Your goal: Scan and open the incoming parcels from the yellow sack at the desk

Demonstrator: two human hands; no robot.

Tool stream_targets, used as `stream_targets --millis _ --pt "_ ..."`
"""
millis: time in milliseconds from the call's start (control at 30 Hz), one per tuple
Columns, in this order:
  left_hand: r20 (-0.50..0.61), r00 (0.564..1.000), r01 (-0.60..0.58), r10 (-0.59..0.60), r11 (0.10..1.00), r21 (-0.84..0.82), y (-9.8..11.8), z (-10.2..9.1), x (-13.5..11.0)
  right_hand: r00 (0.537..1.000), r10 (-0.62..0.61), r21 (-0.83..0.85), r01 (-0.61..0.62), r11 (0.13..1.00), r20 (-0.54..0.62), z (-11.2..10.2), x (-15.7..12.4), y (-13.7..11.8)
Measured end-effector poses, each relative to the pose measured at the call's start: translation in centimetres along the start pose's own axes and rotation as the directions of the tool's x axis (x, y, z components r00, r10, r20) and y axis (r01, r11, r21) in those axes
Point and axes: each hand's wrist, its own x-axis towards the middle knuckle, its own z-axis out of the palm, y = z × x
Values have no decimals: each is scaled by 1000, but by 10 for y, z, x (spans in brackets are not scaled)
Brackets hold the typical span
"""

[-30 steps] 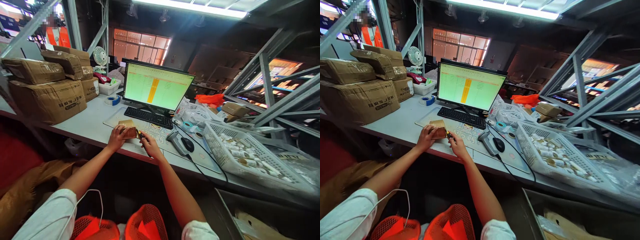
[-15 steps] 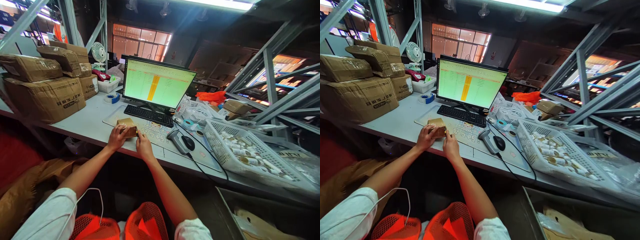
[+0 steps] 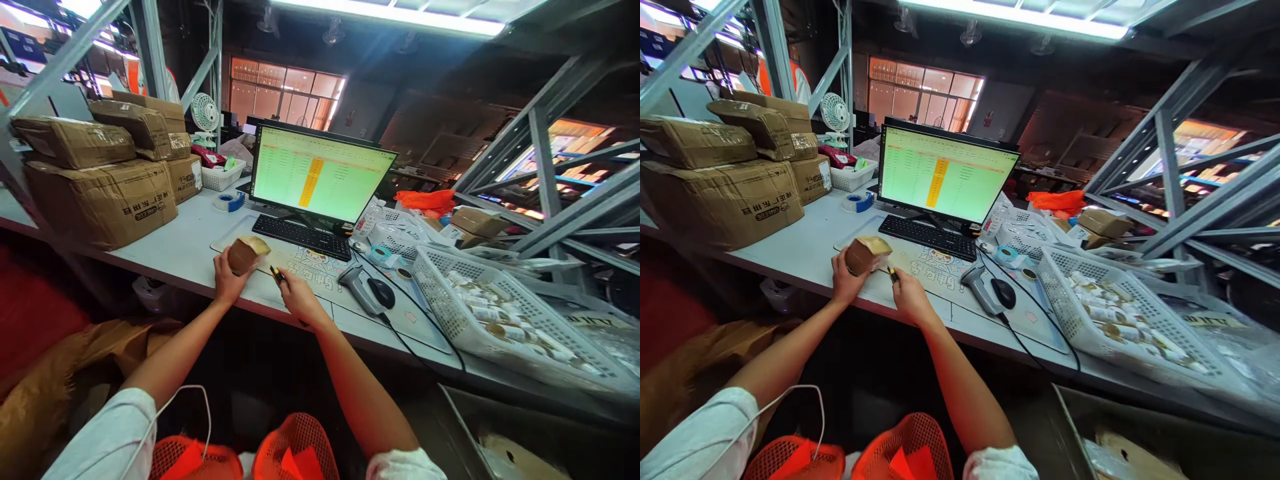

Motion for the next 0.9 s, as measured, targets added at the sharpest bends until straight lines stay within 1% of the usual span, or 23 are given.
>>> stream_targets --millis 33,67,100,133,167,200,233,267,333,400,467,533,600,667,733,800,900 --pt "34 995 90 -89 995 -30 -2 -1 3 999 36 108 -38 993 20 -6 0 6" --pt "107 982 161 -156 986 -45 -4 -1 7 994 93 220 -102 970 50 -13 -1 13" --pt "213 959 201 -188 978 -44 -6 -2 10 984 155 332 -174 927 84 -20 -1 20" --pt "335 924 208 -184 977 -37 -8 -2 13 971 210 440 -239 866 116 -27 0 28" --pt "446 880 193 -161 981 -26 -9 -2 16 958 253 533 -287 796 139 -35 0 37" --pt "531 837 162 -129 987 -16 -10 -2 18 946 286 606 -318 729 152 -42 1 45" --pt "587 804 126 -97 992 -8 -11 -2 19 938 312 656 -333 677 154 -49 2 52" --pt "619 783 91 -68 996 -6 -11 -2 20 933 329 685 -336 646 148 -55 4 59" --pt "649 761 40 -11 999 -30 -10 -2 20 931 343 698 -328 637 124 -64 6 70" --pt "660 748 1 68 995 -103 -10 -4 19 933 333 692 -331 641 137 -67 7 76" --pt "661 736 -27 146 982 -187 -12 -5 18 932 310 685 -350 639 187 -65 8 77" --pt "656 730 -43 192 971 -236 -13 -6 18 931 260 667 -365 650 256 -60 7 76" --pt "653 728 -57 208 968 -245 -15 -6 17 934 189 656 -349 670 304 -54 4 73" --pt "646 731 -81 221 967 -240 -16 -6 17 944 128 661 -306 685 305 -49 0 68" --pt "632 738 -110 236 966 -233 -16 -5 16 956 104 666 -268 696 276 -45 -6 65" --pt "621 748 -126 234 969 -212 -17 -5 15 957 95 657 -257 709 273 -42 -13 62" --pt "633 738 -156 233 972 -175 -19 -6 13 951 78 649 -262 714 298 -39 -24 60"
